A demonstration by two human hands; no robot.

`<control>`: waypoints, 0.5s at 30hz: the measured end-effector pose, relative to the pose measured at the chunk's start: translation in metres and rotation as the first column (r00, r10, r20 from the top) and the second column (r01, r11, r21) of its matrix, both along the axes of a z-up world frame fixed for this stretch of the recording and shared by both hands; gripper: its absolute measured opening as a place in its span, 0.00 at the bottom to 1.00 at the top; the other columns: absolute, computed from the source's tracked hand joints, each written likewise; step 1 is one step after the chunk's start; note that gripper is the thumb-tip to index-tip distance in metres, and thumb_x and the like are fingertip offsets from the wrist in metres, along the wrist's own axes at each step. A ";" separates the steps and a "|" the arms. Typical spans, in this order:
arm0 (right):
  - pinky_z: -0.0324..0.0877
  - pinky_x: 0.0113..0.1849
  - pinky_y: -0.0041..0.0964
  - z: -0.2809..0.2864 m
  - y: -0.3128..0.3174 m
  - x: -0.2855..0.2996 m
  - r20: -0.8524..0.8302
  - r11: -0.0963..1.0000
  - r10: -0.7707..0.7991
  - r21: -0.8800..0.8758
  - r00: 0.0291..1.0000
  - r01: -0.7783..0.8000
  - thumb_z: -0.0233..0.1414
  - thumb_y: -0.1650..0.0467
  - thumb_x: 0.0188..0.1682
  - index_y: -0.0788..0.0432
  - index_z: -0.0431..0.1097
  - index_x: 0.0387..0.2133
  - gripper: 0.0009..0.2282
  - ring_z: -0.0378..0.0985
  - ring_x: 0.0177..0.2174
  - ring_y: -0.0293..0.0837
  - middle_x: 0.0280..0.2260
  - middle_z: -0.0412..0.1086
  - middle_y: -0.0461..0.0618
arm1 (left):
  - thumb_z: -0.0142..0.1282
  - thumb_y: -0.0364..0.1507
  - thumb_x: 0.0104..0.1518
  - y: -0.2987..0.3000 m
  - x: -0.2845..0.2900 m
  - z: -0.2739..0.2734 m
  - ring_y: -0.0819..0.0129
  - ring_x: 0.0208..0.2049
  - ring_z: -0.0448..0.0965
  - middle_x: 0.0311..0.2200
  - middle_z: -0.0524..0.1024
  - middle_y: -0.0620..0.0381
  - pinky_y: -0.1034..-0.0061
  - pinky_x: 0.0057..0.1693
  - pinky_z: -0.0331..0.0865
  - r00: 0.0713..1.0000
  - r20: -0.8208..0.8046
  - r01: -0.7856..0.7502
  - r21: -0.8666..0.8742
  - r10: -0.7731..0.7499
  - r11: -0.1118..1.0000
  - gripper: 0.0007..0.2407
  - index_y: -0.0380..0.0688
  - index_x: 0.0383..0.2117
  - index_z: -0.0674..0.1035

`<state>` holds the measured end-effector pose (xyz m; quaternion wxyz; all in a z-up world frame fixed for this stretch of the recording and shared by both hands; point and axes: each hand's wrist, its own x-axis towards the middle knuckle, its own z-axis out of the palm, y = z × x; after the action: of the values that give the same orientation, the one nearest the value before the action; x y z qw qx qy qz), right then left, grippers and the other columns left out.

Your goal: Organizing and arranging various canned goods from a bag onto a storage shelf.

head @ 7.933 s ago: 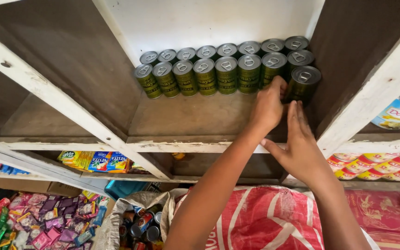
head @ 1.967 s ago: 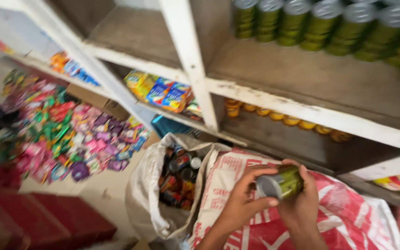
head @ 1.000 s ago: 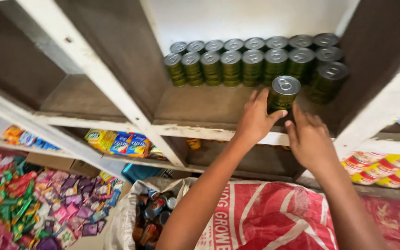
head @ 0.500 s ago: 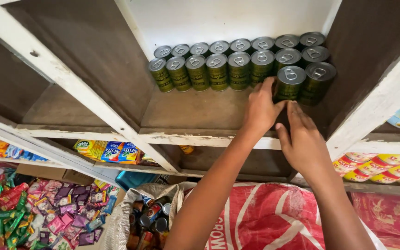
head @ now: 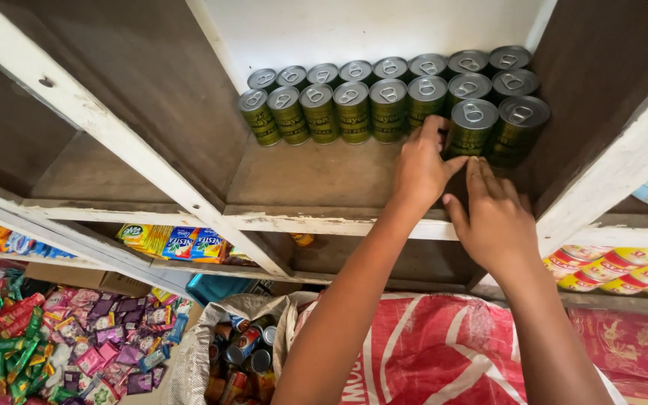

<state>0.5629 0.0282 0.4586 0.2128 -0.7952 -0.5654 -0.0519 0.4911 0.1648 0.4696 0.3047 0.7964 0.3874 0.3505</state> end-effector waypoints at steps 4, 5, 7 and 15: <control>0.68 0.48 0.58 -0.007 -0.004 -0.001 0.084 0.997 -0.004 0.071 0.996 -0.002 0.46 0.56 0.56 0.62 0.63 0.66 0.29 0.72 0.55 0.60 0.62 0.67 0.59 | 0.69 0.35 0.46 -0.002 0.000 0.000 0.45 0.51 0.81 0.48 0.76 0.49 0.50 0.56 0.78 0.996 -0.086 -0.025 0.027 0.027 0.999 0.29 0.56 0.55 0.66; 0.68 0.48 0.58 -0.007 -0.005 0.001 0.088 0.997 0.002 0.075 0.996 -0.009 0.46 0.56 0.56 0.62 0.63 0.66 0.29 0.72 0.55 0.60 0.62 0.67 0.59 | 0.69 0.35 0.46 -0.009 -0.003 0.008 0.45 0.51 0.81 0.48 0.76 0.49 0.50 0.56 0.78 0.996 -0.082 -0.032 0.030 0.034 0.999 0.29 0.56 0.55 0.66; 0.69 0.47 0.63 -0.009 -0.007 0.002 0.064 0.993 0.033 0.109 0.997 -0.040 0.49 0.58 0.55 0.65 0.64 0.65 0.29 0.73 0.52 0.64 0.60 0.69 0.64 | 0.69 0.30 0.45 -0.023 -0.013 0.023 0.35 0.54 0.78 0.55 0.71 0.40 0.43 0.58 0.75 0.999 0.002 -0.038 0.022 0.038 0.999 0.31 0.50 0.57 0.64; 0.66 0.46 0.58 -0.069 0.000 0.057 -0.155 0.856 0.405 0.411 0.901 -0.314 0.45 0.79 0.65 0.72 0.65 0.59 0.12 0.71 0.46 0.68 0.53 0.69 0.73 | 0.60 0.25 0.58 -0.148 -0.132 -0.041 0.48 0.55 0.74 0.52 0.71 0.48 0.55 0.63 0.68 0.950 0.295 -0.249 0.518 0.102 0.818 0.15 0.43 0.52 0.76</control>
<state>0.6202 0.0286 0.3895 0.4329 -0.6191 -0.6548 -0.0236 0.3588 0.0169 0.4290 0.0765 0.7589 0.3006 0.5726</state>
